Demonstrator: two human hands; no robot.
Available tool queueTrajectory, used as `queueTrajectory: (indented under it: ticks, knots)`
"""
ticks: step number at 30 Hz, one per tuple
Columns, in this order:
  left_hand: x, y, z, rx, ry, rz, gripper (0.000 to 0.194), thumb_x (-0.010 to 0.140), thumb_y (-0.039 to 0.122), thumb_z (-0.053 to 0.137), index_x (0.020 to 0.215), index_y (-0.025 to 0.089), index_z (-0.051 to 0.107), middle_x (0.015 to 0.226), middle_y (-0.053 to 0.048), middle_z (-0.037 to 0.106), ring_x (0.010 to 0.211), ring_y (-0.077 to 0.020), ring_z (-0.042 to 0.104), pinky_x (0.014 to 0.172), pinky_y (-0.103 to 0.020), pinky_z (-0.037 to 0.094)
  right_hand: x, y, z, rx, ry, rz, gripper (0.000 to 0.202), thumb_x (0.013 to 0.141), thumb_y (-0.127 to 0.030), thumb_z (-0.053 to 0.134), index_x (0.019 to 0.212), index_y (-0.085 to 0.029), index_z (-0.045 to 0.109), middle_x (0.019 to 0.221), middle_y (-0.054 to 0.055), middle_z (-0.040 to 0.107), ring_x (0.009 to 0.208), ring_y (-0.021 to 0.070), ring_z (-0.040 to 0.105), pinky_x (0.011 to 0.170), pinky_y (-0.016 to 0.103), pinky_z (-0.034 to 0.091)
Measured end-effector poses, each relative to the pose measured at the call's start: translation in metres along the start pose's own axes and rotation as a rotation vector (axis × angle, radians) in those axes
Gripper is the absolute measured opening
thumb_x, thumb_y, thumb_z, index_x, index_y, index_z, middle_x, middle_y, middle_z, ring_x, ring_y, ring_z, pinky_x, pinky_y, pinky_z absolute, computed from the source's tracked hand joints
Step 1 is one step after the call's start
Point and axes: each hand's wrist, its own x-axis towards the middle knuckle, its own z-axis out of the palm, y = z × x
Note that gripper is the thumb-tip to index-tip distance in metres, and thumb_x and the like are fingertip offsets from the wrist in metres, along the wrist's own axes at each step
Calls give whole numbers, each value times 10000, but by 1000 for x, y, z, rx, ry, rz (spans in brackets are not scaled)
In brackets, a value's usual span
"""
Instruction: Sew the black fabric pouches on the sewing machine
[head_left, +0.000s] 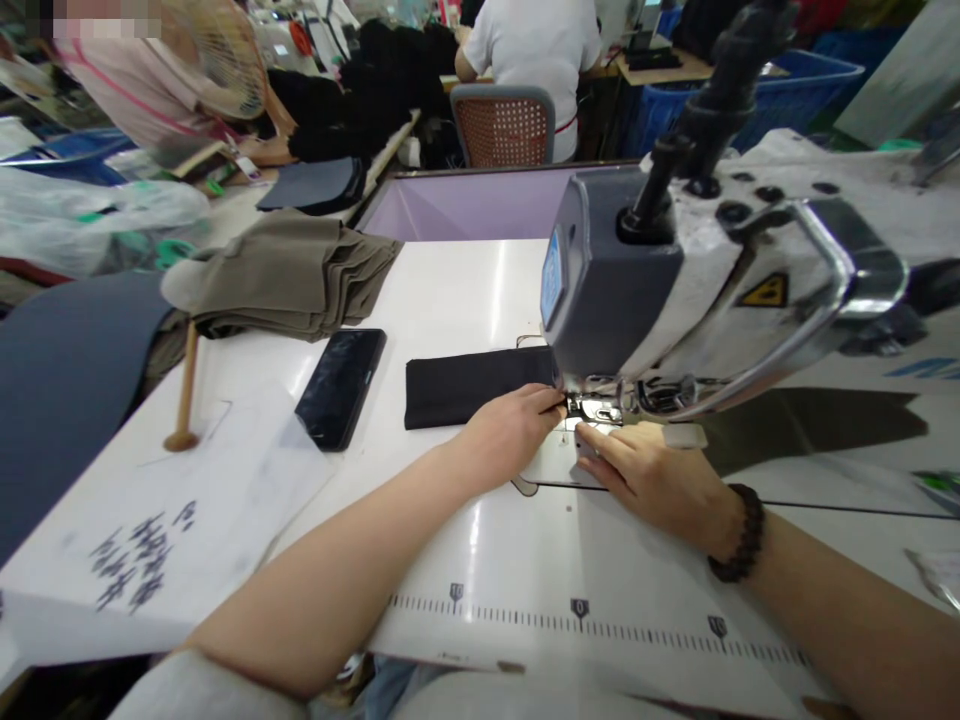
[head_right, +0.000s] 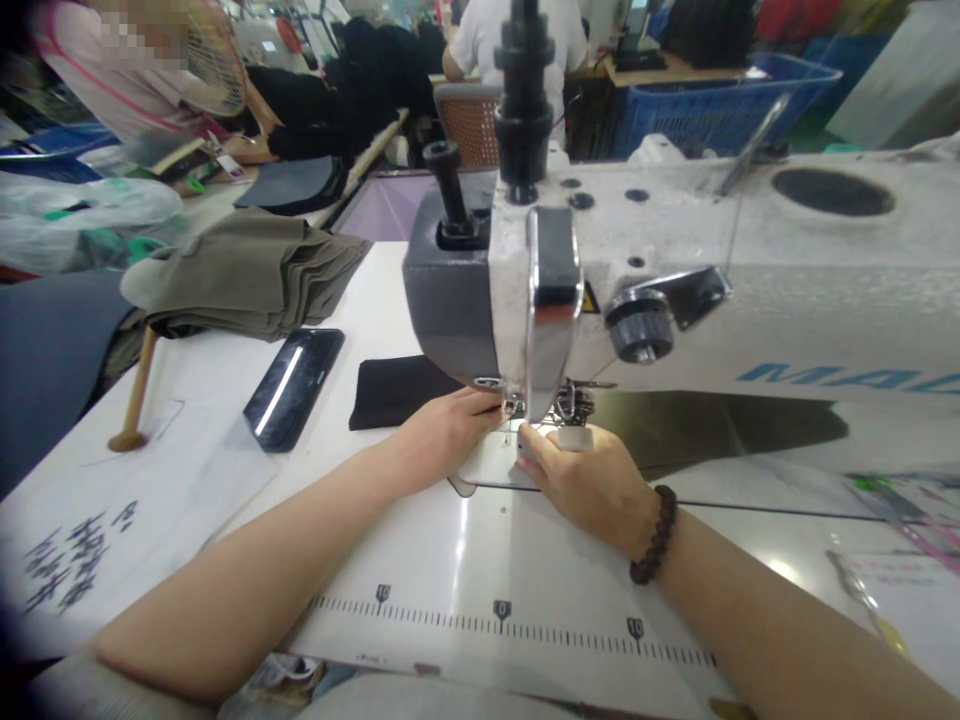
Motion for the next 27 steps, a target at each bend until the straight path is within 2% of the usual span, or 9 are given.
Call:
queueTrajectory:
  ticks: [6,13,17,20,22,24,26,27]
  knots:
    - [4,-9,9,60,82,-14,180,847,130,446,982,101,562,1037,-80,568,1022,-180,501,911,-283,416,-1,0,1,-1,-8,7,316,865,-350,398,1036,-144,566,787,52,646,679,157,564,648,275,384]
    - [2,0,2,86,3,-28,204,855,119,422,1014,88,546,1093,-104,544,1079,-183,468,946,-285,371,-1,-1,-1,-12,5,6,307,861,-342,405,1029,-143,567,806,58,651,677,158,568,637,272,383]
    - [4,12,-1,185,-62,-147,265,866,110,370,1096,94,502,1187,-135,482,1127,-243,425,947,-409,350,-1,-1,-1,-20,9,11,299,856,-345,414,1029,-154,566,794,52,652,672,155,568,618,263,378]
    - [5,12,-4,247,-113,-284,308,857,94,353,1141,95,473,1199,-172,465,1115,-297,431,883,-473,380,-1,-2,-2,-51,9,18,290,847,-346,431,1026,-164,567,792,48,656,673,156,573,582,253,368]
    - [2,2,-14,237,-147,-359,355,832,50,345,1171,77,450,1174,-190,480,1073,-298,467,837,-445,416,-1,-3,-4,-70,2,26,276,843,-341,439,1018,-172,570,791,45,660,670,155,577,561,249,357]
    - [-6,-13,-35,171,-148,-439,462,770,-25,342,1220,63,400,1097,-188,531,978,-268,534,789,-393,446,0,-3,-6,-69,-19,35,266,843,-333,441,1013,-175,571,787,41,662,666,152,580,558,247,351]
    - [-18,-27,-62,47,-45,-567,598,687,-58,364,1270,73,342,953,-155,596,852,-254,579,745,-391,458,0,-4,-8,-58,-48,38,264,845,-333,438,1005,-173,573,775,41,661,657,148,579,565,248,348]
    - [-24,-31,-75,-42,84,-645,629,661,-45,384,1273,95,345,910,-133,606,831,-257,580,749,-412,453,0,-4,-9,-52,-59,36,266,847,-333,434,1005,-170,573,773,43,661,655,147,578,571,249,347]
